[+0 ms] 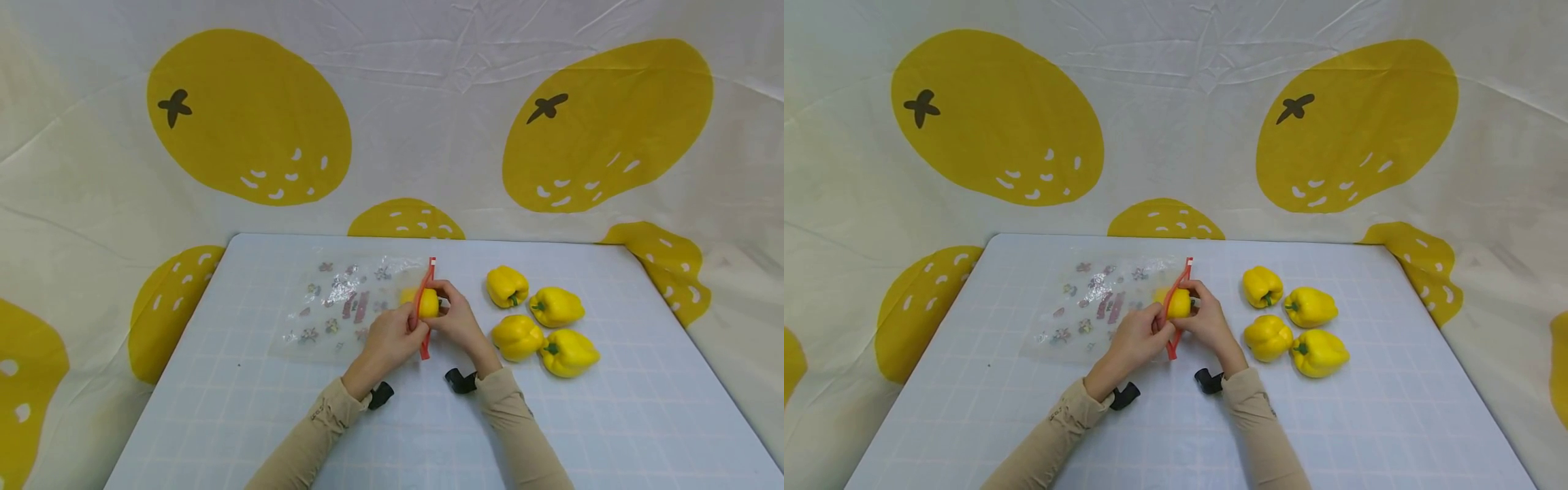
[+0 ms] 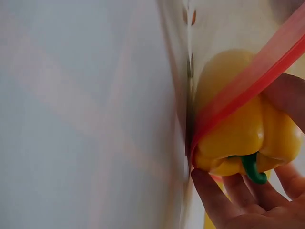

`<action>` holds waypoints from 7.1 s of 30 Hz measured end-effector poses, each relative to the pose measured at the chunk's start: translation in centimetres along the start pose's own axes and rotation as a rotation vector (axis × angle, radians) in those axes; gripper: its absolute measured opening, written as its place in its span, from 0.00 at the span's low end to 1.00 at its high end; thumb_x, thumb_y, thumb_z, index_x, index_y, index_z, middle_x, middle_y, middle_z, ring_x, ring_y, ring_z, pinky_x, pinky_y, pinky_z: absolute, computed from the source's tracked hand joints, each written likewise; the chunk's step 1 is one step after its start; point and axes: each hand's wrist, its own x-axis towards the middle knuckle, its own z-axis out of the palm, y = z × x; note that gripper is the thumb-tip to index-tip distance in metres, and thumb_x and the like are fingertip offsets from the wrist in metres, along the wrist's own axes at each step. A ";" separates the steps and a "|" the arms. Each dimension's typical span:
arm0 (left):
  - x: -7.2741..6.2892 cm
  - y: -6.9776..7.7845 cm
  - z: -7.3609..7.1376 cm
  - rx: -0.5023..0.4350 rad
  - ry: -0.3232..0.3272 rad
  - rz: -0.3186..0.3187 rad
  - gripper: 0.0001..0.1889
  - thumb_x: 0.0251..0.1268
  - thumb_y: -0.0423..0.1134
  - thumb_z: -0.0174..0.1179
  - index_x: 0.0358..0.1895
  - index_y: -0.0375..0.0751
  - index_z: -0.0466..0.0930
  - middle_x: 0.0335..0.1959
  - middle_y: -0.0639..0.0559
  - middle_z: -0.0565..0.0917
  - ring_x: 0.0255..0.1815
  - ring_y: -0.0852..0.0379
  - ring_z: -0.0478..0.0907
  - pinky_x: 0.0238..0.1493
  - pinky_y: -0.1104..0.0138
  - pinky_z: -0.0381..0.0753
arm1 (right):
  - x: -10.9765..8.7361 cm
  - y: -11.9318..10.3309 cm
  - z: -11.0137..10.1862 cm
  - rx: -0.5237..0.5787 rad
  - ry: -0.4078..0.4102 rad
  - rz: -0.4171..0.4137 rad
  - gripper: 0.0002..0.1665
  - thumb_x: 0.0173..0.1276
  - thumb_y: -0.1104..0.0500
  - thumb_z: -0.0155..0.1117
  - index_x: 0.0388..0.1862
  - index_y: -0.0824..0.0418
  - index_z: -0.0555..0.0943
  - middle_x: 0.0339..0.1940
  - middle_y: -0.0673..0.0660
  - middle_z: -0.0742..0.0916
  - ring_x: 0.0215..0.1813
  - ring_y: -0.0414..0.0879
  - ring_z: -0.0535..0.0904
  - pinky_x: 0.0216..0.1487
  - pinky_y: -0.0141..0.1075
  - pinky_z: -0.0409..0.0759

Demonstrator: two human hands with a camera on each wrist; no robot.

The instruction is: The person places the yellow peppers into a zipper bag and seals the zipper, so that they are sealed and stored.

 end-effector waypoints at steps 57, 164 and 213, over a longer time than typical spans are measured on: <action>0.2 -0.8 0.3 0.071 -0.065 0.166 0.11 0.58 0.37 0.58 0.22 0.47 0.67 0.12 0.61 0.64 0.13 0.63 0.62 0.17 0.71 0.55 | -0.5 0.1 -0.5 0.362 -0.157 0.051 0.25 0.70 0.72 0.54 0.65 0.75 0.68 0.58 0.73 0.80 0.49 0.44 0.83 0.54 0.35 0.79; 0.4 -1.1 -0.2 0.068 -0.125 0.152 0.14 0.62 0.41 0.58 0.21 0.47 0.65 0.12 0.60 0.62 0.12 0.63 0.59 0.18 0.71 0.54 | -10.8 0.6 -12.3 -0.507 -0.053 0.047 0.56 0.56 0.68 0.73 0.79 0.60 0.53 0.75 0.73 0.61 0.72 0.72 0.57 0.65 0.69 0.57; 0.4 -0.8 -0.3 0.068 -0.141 0.128 0.14 0.62 0.41 0.58 0.21 0.47 0.65 0.12 0.59 0.63 0.12 0.63 0.61 0.18 0.71 0.55 | -7.1 -3.5 -11.0 -0.407 0.075 -0.057 0.48 0.50 0.58 0.81 0.67 0.62 0.65 0.63 0.63 0.76 0.54 0.56 0.73 0.53 0.51 0.72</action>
